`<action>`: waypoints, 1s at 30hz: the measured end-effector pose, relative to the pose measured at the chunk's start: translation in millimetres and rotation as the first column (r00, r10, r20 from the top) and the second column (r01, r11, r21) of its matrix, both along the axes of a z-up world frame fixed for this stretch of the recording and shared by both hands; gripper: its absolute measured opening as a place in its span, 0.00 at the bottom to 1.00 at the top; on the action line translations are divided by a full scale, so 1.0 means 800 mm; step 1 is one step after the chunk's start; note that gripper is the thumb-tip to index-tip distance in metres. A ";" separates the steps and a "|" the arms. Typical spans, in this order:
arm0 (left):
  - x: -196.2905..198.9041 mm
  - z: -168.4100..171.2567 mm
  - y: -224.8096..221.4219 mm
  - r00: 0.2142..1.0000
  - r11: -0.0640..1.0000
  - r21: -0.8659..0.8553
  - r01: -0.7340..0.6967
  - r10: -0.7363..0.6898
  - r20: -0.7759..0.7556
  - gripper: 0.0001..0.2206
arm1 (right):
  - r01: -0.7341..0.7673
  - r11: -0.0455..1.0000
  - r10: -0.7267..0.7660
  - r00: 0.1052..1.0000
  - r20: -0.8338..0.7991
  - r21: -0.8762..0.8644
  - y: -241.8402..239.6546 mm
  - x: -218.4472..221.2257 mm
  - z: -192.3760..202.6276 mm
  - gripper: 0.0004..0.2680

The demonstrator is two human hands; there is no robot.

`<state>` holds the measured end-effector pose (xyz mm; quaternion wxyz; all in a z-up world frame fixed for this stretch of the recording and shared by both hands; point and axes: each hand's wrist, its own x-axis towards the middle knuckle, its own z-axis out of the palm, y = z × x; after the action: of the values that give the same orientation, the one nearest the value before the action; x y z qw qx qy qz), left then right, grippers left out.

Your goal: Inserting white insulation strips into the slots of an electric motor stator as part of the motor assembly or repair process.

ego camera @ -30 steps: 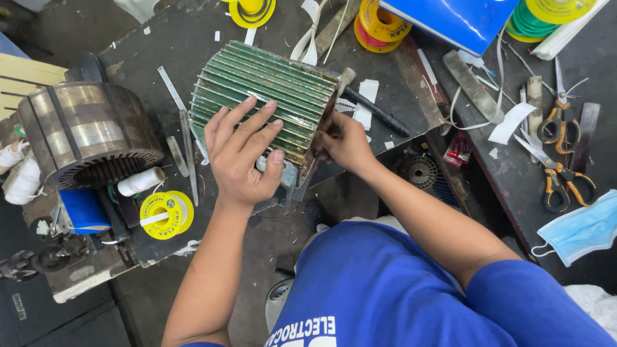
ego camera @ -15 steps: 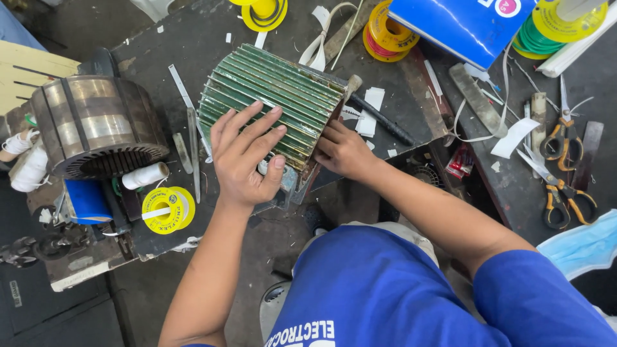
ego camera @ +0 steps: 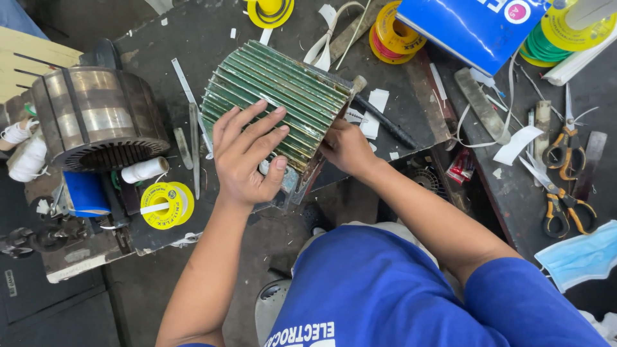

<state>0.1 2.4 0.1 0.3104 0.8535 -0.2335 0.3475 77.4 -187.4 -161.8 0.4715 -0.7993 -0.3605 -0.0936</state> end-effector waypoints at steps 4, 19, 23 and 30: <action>-0.001 0.000 0.001 1.000 1.000 0.005 -0.007 0.007 -0.003 0.21 | -0.038 0.999 0.037 0.998 0.052 0.013 0.000 -0.002 0.029 0.04; 0.003 0.007 -0.001 1.000 0.999 0.048 -0.001 0.001 -0.004 0.22 | 0.020 1.000 -0.023 0.982 0.188 0.014 0.006 -0.005 0.017 0.05; 0.004 0.008 -0.003 1.000 0.999 0.035 -0.003 0.003 0.002 0.22 | 0.059 0.998 -0.060 0.988 0.142 0.012 0.008 -0.018 0.033 0.03; 0.002 0.004 0.001 1.000 0.999 0.047 -0.005 0.005 -0.002 0.22 | 0.098 0.995 -0.103 0.965 0.239 0.034 0.023 -0.018 0.006 0.07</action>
<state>1.8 3.2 3.0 0.2895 0.8614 -0.2392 0.3420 62.6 -169.2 -156.8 0.4278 -0.7940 -0.3729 -0.2177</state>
